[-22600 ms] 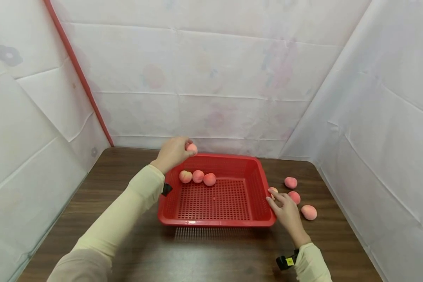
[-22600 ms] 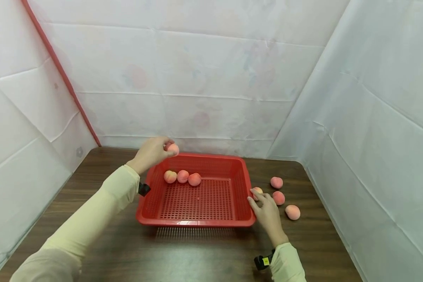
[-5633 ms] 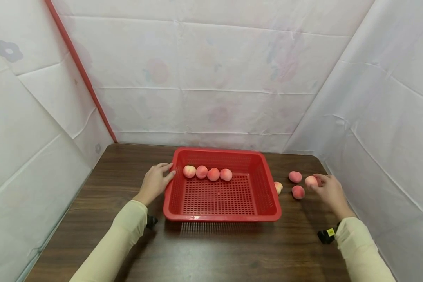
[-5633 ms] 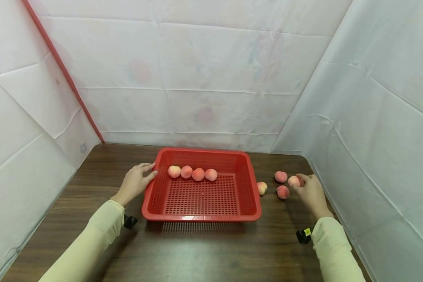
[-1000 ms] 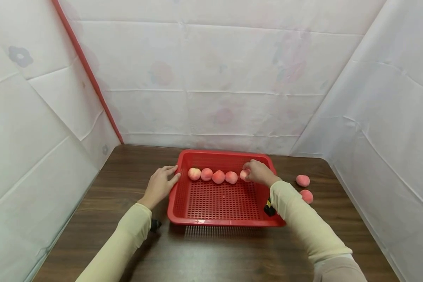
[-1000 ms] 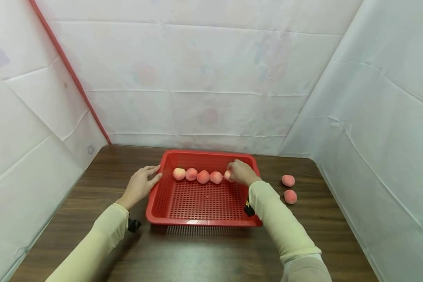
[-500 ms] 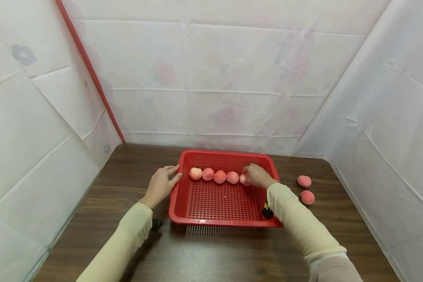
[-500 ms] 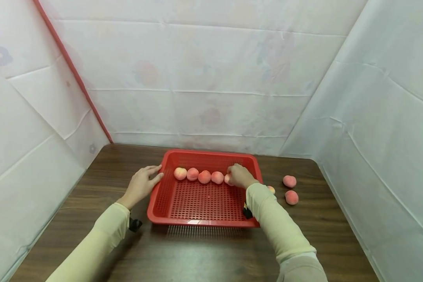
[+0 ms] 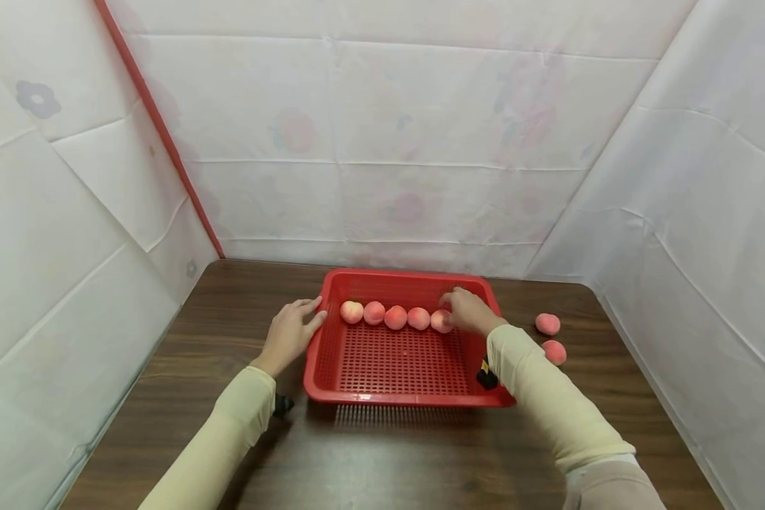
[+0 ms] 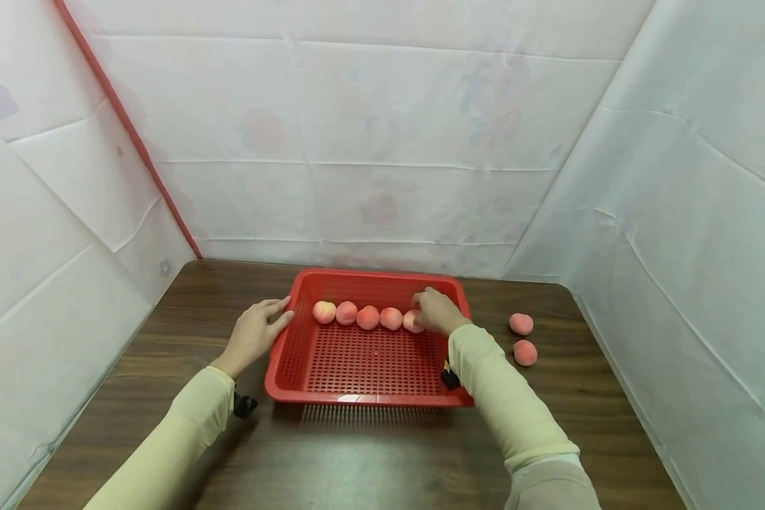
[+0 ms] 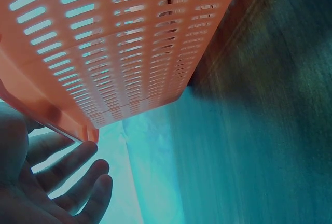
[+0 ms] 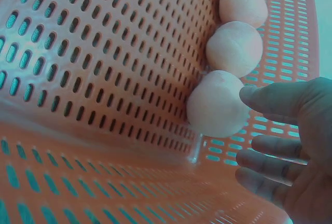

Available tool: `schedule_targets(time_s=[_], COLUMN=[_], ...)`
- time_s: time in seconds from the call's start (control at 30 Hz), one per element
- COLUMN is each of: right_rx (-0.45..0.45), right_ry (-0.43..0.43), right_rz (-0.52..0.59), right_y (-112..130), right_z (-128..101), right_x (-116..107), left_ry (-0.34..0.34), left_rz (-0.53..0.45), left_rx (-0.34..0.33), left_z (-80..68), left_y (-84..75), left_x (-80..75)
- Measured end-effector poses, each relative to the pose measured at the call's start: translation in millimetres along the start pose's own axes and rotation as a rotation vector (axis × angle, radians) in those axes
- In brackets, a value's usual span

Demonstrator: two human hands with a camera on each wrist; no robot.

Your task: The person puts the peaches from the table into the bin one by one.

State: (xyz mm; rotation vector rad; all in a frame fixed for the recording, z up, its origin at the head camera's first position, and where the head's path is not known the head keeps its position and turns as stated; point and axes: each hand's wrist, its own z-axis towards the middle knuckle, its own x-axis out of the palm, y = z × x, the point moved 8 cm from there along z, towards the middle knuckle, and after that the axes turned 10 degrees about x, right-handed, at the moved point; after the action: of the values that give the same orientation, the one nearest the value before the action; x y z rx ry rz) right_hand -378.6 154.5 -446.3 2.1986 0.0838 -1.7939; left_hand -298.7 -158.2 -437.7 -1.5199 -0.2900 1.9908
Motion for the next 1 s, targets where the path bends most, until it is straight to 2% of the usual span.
schedule_targets(time_s=[0.3, 0.5, 0.67, 0.8, 1.0], right_rx=[-0.010, -0.021, 0.025, 0.061, 0.092], right_ry=[0.002, -0.038, -0.062, -0.051, -0.057], right_rz=[0.058, 0.104, 0.199, 0.263, 0.250], right_y=[-4.0, -12.2, -27.4, -39.9, -59.8], right_z=[-3.9, -6.4, -10.0, -14.8, -21.9], right_x=[-13.7, -37.3, -59.6, -69.4, -76.1], left_ry=[0.008, 0.005, -0.008, -0.027, -0.024], left_rz=[0.001, -0.004, -0.010, -0.002, -0.001], left_rx=[-0.009, -0.012, -0.009, 0.000, 0.002], left_z=[-0.2, 0.9, 1.0, 0.7, 1.4], left_y=[1.8, 3.3, 1.7, 1.0, 1.1], left_x=[1.1, 1.3, 0.3, 0.3, 1.8])
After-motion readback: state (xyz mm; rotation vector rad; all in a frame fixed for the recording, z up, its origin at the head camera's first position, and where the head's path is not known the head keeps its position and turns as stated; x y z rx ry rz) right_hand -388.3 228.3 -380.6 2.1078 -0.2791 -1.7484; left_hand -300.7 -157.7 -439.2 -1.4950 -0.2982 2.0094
